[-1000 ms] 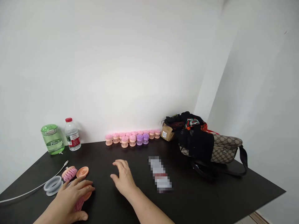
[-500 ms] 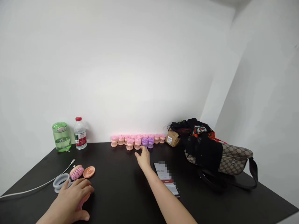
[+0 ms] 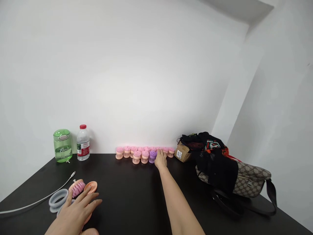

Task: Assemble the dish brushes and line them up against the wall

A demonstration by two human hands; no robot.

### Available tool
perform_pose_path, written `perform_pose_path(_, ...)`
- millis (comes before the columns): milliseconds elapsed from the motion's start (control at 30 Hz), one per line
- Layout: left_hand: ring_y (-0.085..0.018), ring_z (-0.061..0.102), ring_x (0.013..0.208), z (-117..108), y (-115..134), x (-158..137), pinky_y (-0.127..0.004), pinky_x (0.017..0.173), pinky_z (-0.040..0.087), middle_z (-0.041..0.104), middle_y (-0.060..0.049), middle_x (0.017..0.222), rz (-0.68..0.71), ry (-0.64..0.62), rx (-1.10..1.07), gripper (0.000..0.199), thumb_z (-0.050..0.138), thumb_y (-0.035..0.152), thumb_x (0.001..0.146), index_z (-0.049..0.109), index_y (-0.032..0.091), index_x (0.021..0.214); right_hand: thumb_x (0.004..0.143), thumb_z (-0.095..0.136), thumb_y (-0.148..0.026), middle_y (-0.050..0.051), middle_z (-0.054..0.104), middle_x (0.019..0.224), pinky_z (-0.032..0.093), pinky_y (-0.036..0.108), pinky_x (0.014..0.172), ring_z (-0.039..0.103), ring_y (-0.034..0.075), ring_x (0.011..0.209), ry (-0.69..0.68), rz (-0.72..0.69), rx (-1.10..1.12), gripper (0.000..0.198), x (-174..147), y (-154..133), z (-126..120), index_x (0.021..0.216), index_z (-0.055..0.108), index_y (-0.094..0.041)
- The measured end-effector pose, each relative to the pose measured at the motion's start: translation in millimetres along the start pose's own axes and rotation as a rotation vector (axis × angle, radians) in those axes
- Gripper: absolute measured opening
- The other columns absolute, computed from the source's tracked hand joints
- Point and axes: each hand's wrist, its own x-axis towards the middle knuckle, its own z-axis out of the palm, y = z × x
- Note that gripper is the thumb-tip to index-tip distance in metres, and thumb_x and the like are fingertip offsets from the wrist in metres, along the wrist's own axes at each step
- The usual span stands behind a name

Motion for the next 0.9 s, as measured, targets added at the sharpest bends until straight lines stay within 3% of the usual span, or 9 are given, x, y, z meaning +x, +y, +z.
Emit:
perform_pose_path(100, -0.047, 0.047, 0.133, 7.4, -5.4, -0.8, -0.082, 0.105, 0.019, 0.068, -0.016, 0.128, 0.02, 0.083, 0.038, 0.064, 0.059, 0.073, 0.078, 0.066, 0.032, 0.126, 0.097, 0.062, -0.032, 0.01, 0.06, 0.129, 0.055, 0.046, 0.091, 0.063, 0.025, 0.109, -0.03, -0.005, -0.041, 0.032, -1.6, -1.4, -4.0, 0.125, 0.059, -0.018)
perform_pose_path(267, -0.046, 0.053, 0.128, -1.5, 1.2, 2.3, -0.08, 0.101, 0.029, 0.069, -0.014, 0.124, 0.003, 0.164, 0.067, 0.061, 0.054, 0.075, 0.08, 0.069, 0.032, 0.12, 0.096, 0.063, -0.032, 0.01, 0.06, 0.129, 0.055, 0.046, 0.091, 0.063, 0.025, 0.11, -0.066, 0.041, -0.054, 0.033, -12.2, -4.6, -17.7, 0.125, 0.058, -0.017)
perform_pose_path(433, -0.041, 0.059, 0.124, -15.8, 6.7, 7.7, -0.066, 0.099, 0.045, 0.072, -0.009, 0.12, 0.07, 0.244, 0.082, 0.051, 0.058, 0.067, 0.083, 0.069, 0.031, 0.116, 0.096, 0.063, -0.031, 0.01, 0.06, 0.128, 0.054, 0.047, 0.092, 0.063, 0.025, 0.11, -0.11, 0.028, 0.085, 0.033, -30.4, -8.5, -42.3, 0.125, 0.059, -0.016)
perform_pose_path(600, -0.039, 0.061, 0.121, -28.8, 19.9, 12.4, -0.061, 0.103, 0.047, 0.073, -0.01, 0.117, 0.166, 0.345, 0.063, 0.057, 0.061, 0.065, 0.082, 0.065, 0.023, 0.121, 0.077, 0.074, -0.017, 0.015, 0.055, 0.134, 0.042, 0.043, 0.106, 0.052, 0.031, 0.126, -0.151, -0.123, 0.385, 0.05, -79.4, -26.1, -64.9, 0.124, 0.057, -0.015)
perform_pose_path(767, -0.036, 0.052, 0.133, -35.9, 45.6, 14.4, -0.061, 0.109, 0.042, 0.063, -0.015, 0.134, 0.195, 0.413, -0.016, 0.075, 0.066, 0.057, 0.083, 0.043, 0.019, 0.143, 0.076, 0.072, -0.032, 0.006, 0.071, 0.103, 0.054, 0.036, 0.084, 0.068, 0.025, 0.096, -0.401, -0.237, 0.774, 0.04, -156.5, -59.9, -67.2, 0.112, 0.062, -0.019)
perform_pose_path(900, -0.037, 0.059, 0.121, -37.0, 61.7, 15.8, -0.059, 0.102, 0.047, 0.067, -0.015, 0.123, 0.165, 0.377, -0.081, 0.078, 0.077, 0.058, 0.072, 0.049, 0.018, 0.133, 0.077, 0.072, -0.042, 0.003, 0.068, 0.09, 0.053, 0.031, 0.075, 0.066, 0.021, 0.084, -0.632, -0.246, 1.176, 0.036, -199.9, -83.9, -69.7, 0.103, 0.062, -0.019)
